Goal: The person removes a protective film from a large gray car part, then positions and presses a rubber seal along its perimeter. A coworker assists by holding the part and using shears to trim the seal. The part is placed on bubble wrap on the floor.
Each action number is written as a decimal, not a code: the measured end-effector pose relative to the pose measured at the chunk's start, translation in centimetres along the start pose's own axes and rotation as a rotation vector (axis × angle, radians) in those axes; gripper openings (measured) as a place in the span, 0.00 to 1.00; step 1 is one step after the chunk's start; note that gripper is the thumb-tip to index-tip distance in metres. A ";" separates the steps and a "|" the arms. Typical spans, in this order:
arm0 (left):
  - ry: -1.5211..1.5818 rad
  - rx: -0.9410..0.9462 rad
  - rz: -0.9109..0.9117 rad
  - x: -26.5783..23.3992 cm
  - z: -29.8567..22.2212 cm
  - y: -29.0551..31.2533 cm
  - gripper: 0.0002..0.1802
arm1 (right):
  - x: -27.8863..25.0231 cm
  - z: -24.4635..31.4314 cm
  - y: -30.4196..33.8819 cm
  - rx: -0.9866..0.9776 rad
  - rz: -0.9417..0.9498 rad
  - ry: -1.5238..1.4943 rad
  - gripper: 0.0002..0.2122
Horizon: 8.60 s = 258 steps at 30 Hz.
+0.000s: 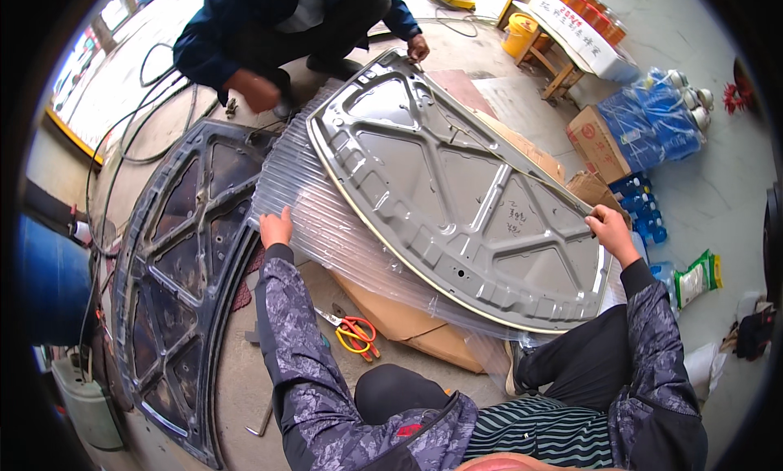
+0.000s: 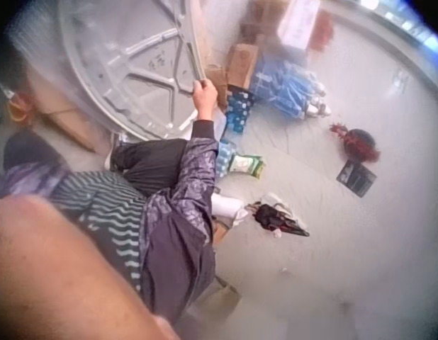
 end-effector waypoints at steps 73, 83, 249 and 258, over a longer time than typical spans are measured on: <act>0.147 0.400 0.453 5.1 -26.6 27.9 0.26 | 5.8 -11.3 -11.0 0.201 0.339 -0.691 0.07; 0.213 0.343 0.428 3.2 -25.9 26.8 0.27 | 2.3 -4.0 -13.9 -0.131 0.132 -0.430 0.08; -0.008 0.074 0.739 4.2 -26.7 33.6 0.22 | 25.9 -33.0 -20.8 0.112 -0.092 -0.263 0.27; -0.002 0.081 0.731 4.5 -27.3 33.4 0.22 | 28.0 -28.2 -26.3 -0.024 0.086 -0.235 0.15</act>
Point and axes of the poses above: each hand's wrist, its own y-axis away from the middle knuckle, its own x-axis out of the palm, z = x × y, the point moved 7 cm from there along -y, towards the middle knuckle, and after that the axes turned 8 degrees about y, right-handed, at the moved point
